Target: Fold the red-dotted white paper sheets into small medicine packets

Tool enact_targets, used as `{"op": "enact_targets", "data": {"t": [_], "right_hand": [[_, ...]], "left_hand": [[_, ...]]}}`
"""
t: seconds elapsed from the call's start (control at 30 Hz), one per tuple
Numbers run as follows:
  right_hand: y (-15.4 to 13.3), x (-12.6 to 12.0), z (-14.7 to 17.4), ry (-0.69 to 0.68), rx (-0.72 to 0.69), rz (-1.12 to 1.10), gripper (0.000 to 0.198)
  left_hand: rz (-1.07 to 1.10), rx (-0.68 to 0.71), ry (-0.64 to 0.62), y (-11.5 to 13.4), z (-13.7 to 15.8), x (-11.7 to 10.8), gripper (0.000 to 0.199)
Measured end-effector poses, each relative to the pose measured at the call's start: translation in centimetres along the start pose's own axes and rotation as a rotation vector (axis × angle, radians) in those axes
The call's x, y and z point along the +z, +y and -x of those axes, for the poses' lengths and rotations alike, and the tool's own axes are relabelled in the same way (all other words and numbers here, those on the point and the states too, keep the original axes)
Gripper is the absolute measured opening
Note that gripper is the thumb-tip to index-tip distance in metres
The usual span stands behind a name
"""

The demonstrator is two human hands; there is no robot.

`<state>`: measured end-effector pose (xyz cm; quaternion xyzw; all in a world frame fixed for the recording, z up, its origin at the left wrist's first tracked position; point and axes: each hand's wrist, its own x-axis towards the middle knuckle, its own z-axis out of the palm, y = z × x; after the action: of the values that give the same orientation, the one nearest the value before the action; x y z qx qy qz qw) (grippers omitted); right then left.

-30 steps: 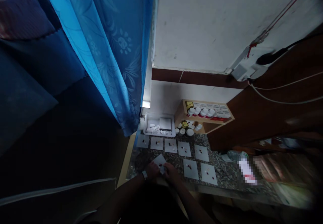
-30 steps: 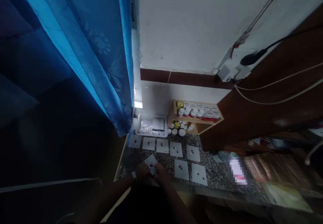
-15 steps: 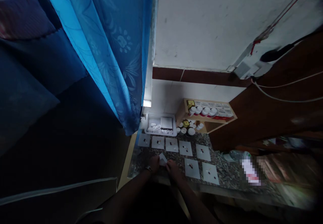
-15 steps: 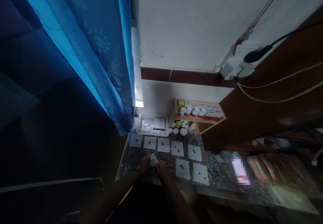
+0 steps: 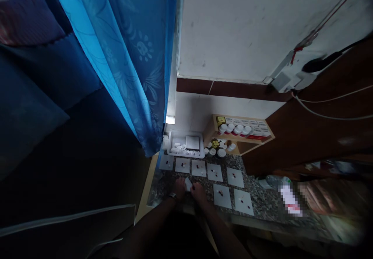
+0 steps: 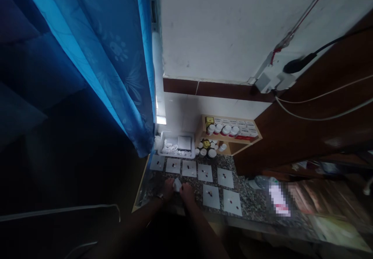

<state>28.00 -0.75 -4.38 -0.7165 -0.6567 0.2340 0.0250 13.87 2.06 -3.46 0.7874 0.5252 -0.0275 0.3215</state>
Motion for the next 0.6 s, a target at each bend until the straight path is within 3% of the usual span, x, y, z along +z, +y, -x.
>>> {"op": "enact_targets", "data": {"t": [0.07,0.17,0.33,0.6], "right_hand": [[0.1,0.2,-0.1,-0.011,0.001,0.009,0.019],[0.2,0.4,-0.1,-0.021,0.005,0.005,0.016],[0.2,0.5,0.0,-0.016,0.019,-0.004,0.015],[-0.2,-0.2,-0.1,-0.032,0.045,0.008,0.018]], "left_hand": [[-0.092,0.071,0.083,-0.2,0.6,1.2,0.031],[-0.164,0.224,0.071,-0.4,1.7,3.5,0.032],[-0.222,0.158,-0.005,-0.4,2.8,5.8,0.044],[-0.271,0.174,0.001,-0.5,3.2,6.1,0.052]]}}
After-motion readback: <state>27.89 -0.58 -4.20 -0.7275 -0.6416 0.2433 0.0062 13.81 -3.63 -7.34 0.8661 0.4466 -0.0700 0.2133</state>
